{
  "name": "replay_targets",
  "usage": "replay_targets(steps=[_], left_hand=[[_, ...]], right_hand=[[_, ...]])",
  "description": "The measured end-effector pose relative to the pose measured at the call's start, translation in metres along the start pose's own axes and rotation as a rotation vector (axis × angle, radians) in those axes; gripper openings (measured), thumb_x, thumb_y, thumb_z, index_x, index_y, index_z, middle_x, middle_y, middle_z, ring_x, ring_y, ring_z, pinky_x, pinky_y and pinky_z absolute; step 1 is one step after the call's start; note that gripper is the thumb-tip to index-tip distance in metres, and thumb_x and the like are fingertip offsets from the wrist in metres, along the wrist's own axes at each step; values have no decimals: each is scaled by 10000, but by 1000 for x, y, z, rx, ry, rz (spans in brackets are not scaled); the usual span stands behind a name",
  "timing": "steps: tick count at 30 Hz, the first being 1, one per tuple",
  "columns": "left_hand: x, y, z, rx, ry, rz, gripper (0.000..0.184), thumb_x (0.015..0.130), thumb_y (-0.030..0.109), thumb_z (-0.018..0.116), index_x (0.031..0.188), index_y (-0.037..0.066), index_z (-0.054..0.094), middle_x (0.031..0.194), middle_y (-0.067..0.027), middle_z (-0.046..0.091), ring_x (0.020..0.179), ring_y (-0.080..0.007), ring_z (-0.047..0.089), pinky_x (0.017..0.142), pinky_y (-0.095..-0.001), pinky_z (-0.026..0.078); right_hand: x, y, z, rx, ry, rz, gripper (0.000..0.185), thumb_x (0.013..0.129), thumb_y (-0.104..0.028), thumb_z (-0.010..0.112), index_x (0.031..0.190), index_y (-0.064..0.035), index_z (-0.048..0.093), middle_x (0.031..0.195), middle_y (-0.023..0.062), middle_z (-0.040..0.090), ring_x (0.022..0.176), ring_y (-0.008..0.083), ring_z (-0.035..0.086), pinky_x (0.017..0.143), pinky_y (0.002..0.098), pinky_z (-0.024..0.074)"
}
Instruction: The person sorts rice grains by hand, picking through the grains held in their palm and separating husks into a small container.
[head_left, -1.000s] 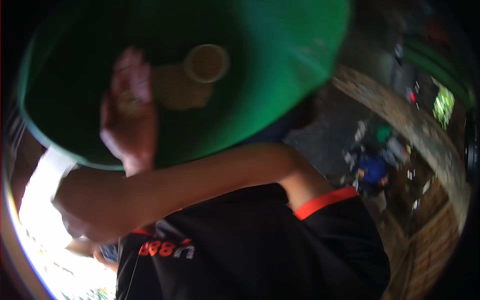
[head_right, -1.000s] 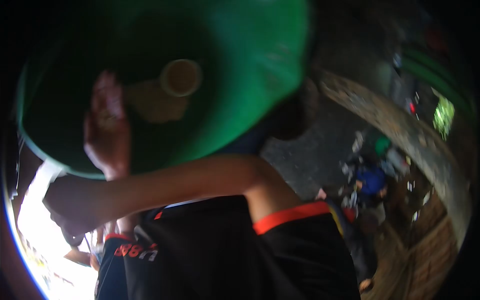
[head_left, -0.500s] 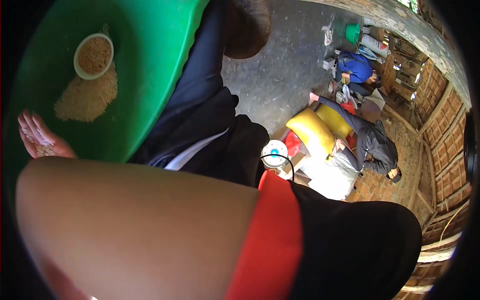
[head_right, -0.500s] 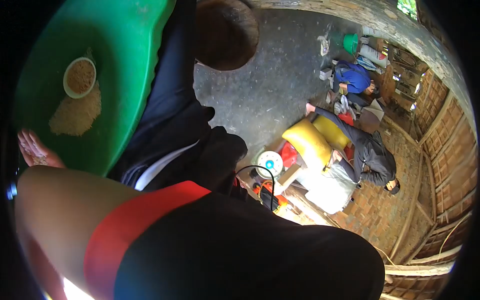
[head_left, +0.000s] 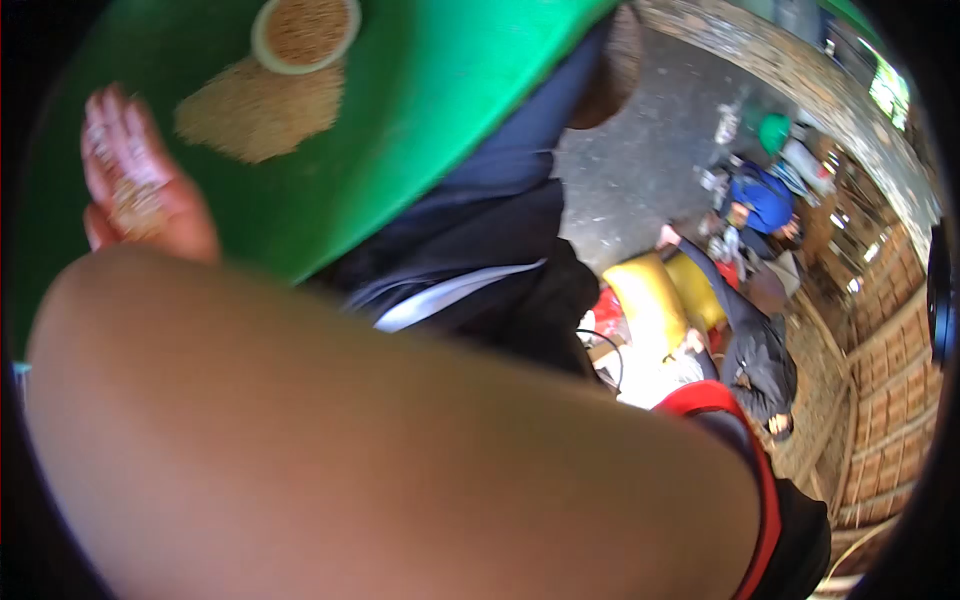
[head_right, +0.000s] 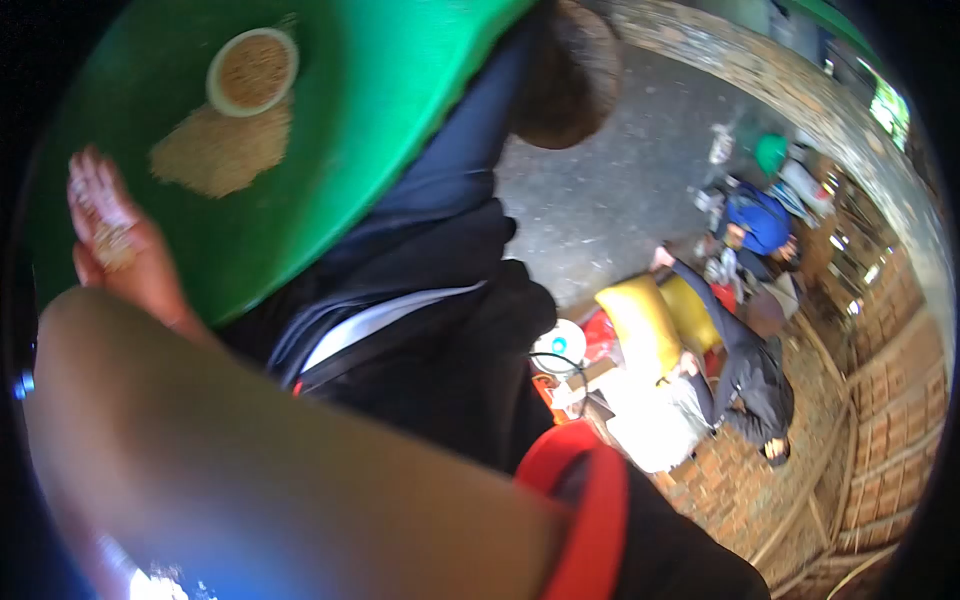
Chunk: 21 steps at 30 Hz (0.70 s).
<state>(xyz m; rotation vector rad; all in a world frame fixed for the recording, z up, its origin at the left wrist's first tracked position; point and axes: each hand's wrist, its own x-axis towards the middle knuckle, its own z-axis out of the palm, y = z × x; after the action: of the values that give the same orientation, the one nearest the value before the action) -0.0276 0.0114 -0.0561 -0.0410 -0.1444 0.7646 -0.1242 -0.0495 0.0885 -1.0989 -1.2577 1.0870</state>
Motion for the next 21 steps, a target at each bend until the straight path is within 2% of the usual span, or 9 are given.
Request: replay_targets(steps=[7, 10, 11, 13, 15, 16, 18, 20, 21], left_hand=[[23, -27, 20, -106, 386, 204, 585, 1081, 269, 317, 1565, -48, 239, 1643, -231, 242, 1543, -360, 201, 1290, -478, 151], [24, -27, 30, -136, 437, 211, 601, 1073, 278, 357, 1565, -49, 243, 1639, -218, 267, 1539, -330, 233, 1281, -457, 195], [22, -26, 33, -168, 430, 217, 589, 1075, 236, 325, 1576, -48, 204, 1662, -217, 202, 1553, -342, 179, 1284, -475, 170], [15, -29, 45, -166, 478, 232, 587, 1071, 231, 334, 1570, -55, 219, 1656, -218, 222, 1550, -342, 192, 1281, -475, 182], [15, -27, 35, -102, 451, 229, 613, 1072, 304, 367, 1555, -59, 265, 1629, -218, 292, 1528, -319, 267, 1267, -441, 232], [18, -25, 39, -28, 492, 222, 609, 1074, 312, 360, 1554, -52, 272, 1628, -210, 300, 1526, -310, 274, 1267, -432, 231], [21, -25, 41, 36, 557, 226, 592, 1077, 319, 345, 1546, -40, 299, 1620, -195, 327, 1519, -295, 293, 1261, -418, 234], [20, -27, 37, 55, 602, 214, 577, 1078, 317, 333, 1537, -33, 323, 1606, -184, 357, 1511, -287, 310, 1256, -410, 238], [20, -27, 37, 79, 626, 191, 575, 1078, 317, 329, 1536, -31, 326, 1601, -181, 369, 1508, -285, 315, 1255, -408, 239]], right_hand=[[19, 18, -67, 37, -187, -89, 336, 844, -64, 674, 1156, 30, 592, 898, 128, 652, 852, 212, 661, 669, 389, 571], [24, 19, -90, 23, -309, -73, 382, 852, -53, 676, 1216, 28, 595, 938, 125, 668, 893, 207, 685, 685, 383, 587], [22, 14, -111, 191, 39, 17, 264, 749, -19, 725, 908, -4, 515, 792, 158, 544, 679, 336, 607, 602, 421, 503], [-1, 13, -140, 51, 111, 61, 244, 738, 110, 672, 939, 0, 586, 846, 139, 569, 701, 299, 607, 640, 384, 501], [-8, 25, -181, -146, 154, 13, 253, 753, 145, 613, 960, 13, 674, 921, 117, 615, 760, 247, 618, 712, 324, 517], [-9, 26, -202, -279, 176, 80, 320, 691, 147, 567, 950, -4, 680, 999, 155, 616, 878, 310, 623, 794, 372, 503], [-13, 32, -236, -530, 280, 184, 441, 676, 186, 492, 1005, -24, 697, 1027, 111, 620, 921, 238, 606, 757, 326, 482], [-16, 51, -260, -559, 385, 264, 504, 680, 206, 503, 1056, -62, 704, 1225, 95, 604, 858, 156, 546, 671, 263, 412], [-17, 56, -271, -532, 369, 308, 494, 707, 194, 520, 1084, -64, 708, 1318, 124, 594, 943, 202, 613, 732, 286, 474]])
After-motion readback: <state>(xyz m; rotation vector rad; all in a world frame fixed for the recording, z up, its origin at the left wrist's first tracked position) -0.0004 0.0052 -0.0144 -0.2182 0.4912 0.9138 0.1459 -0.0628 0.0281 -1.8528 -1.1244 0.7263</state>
